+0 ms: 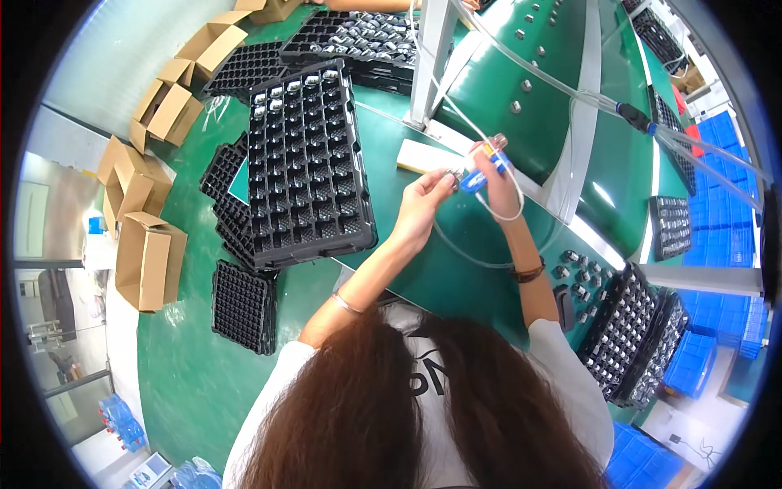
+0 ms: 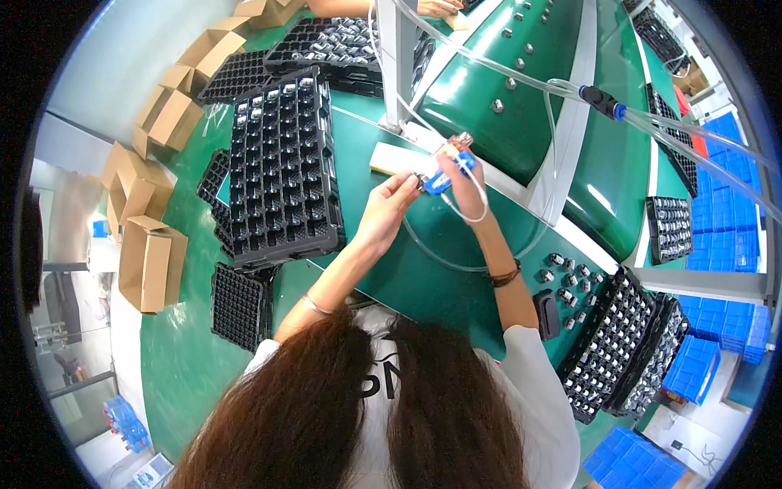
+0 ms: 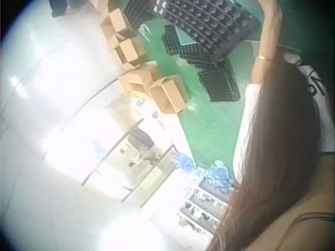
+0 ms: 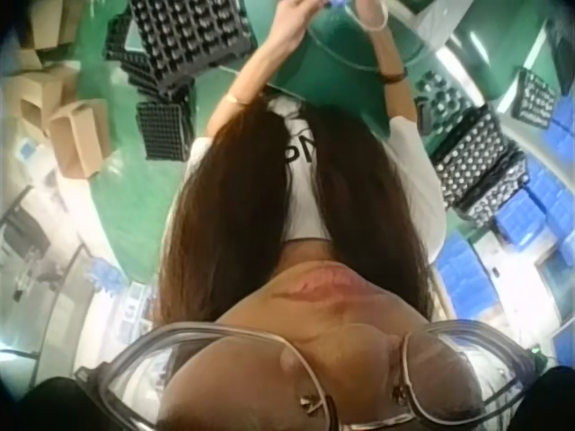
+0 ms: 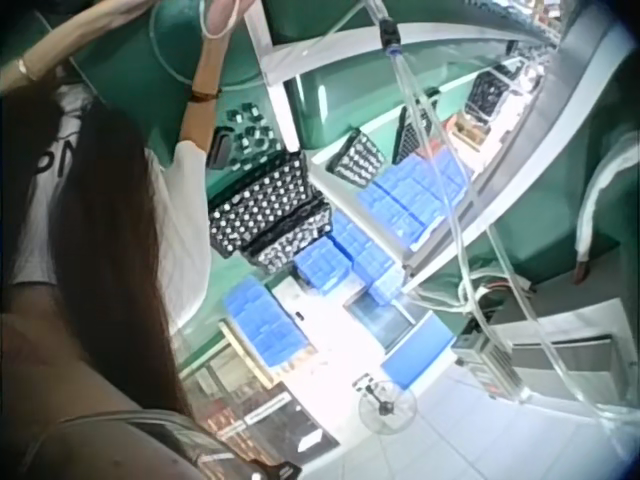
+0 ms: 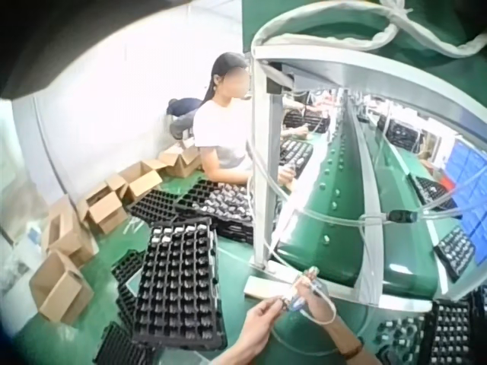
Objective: Assembling electronic sensors by inserting components into plastic housings at a manual assembly station.
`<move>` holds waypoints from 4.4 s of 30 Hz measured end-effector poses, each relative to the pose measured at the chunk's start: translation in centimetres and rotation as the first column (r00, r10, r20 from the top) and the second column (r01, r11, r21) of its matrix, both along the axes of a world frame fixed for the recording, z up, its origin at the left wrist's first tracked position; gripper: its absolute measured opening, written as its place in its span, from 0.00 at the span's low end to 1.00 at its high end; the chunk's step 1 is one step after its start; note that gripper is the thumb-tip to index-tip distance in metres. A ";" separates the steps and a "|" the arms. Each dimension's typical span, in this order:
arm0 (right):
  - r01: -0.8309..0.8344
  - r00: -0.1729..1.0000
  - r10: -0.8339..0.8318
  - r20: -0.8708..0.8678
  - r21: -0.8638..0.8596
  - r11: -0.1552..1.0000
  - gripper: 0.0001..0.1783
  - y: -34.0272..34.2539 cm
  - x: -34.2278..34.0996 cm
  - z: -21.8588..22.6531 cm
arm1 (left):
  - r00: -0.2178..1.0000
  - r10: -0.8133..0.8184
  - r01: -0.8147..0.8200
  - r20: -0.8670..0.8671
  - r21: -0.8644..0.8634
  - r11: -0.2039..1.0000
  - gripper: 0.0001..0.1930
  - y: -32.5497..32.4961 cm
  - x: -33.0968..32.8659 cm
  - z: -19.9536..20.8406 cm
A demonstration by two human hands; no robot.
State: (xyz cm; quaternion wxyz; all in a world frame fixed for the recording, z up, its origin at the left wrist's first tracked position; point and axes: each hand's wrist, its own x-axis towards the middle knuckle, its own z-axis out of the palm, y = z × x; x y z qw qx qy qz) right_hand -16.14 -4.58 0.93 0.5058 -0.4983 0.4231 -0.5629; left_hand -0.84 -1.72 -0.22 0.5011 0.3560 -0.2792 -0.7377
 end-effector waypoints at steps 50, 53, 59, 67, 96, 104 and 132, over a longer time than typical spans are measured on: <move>-0.007 0.874 0.021 -0.485 0.032 0.999 0.23 1.2 -1.5 -1.1 | 0.289 0.482 0.358 0.827 -0.560 0.747 0.07 -17.4 30.5 6.3; 0.055 0.804 -0.128 -0.580 -0.142 0.988 0.24 0.1 -0.1 -1.0 | 0.691 0.297 0.116 0.659 -0.506 0.854 0.05 -14.6 25.8 9.1; 0.109 0.762 -0.286 -0.582 -0.320 0.941 0.23 -2.5 4.1 -2.4 | 0.991 -0.088 0.092 0.104 -0.027 0.995 0.05 -1.8 14.3 11.0; 0.410 0.687 -0.557 -0.466 -0.384 0.827 0.15 -9.7 -3.2 -2.9 | 0.914 -0.353 0.383 -0.200 0.142 0.913 0.18 6.2 5.6 4.1; 0.004 0.999 -0.006 0.032 0.067 0.998 0.10 1.7 1.0 -1.3 | 1.000 -0.007 0.008 0.030 -0.041 0.999 0.17 0.5 0.3 -0.2; 0.010 0.988 -0.029 -0.150 -0.124 0.992 0.09 1.1 3.3 -0.8 | 0.994 0.066 -0.060 0.081 -0.074 0.995 0.27 2.9 1.7 1.4; 0.190 0.902 -0.208 -0.377 -0.085 0.978 0.24 2.7 -2.2 -2.7 | -0.075 0.629 0.385 0.774 -0.560 0.734 0.06 -16.3 30.8 4.5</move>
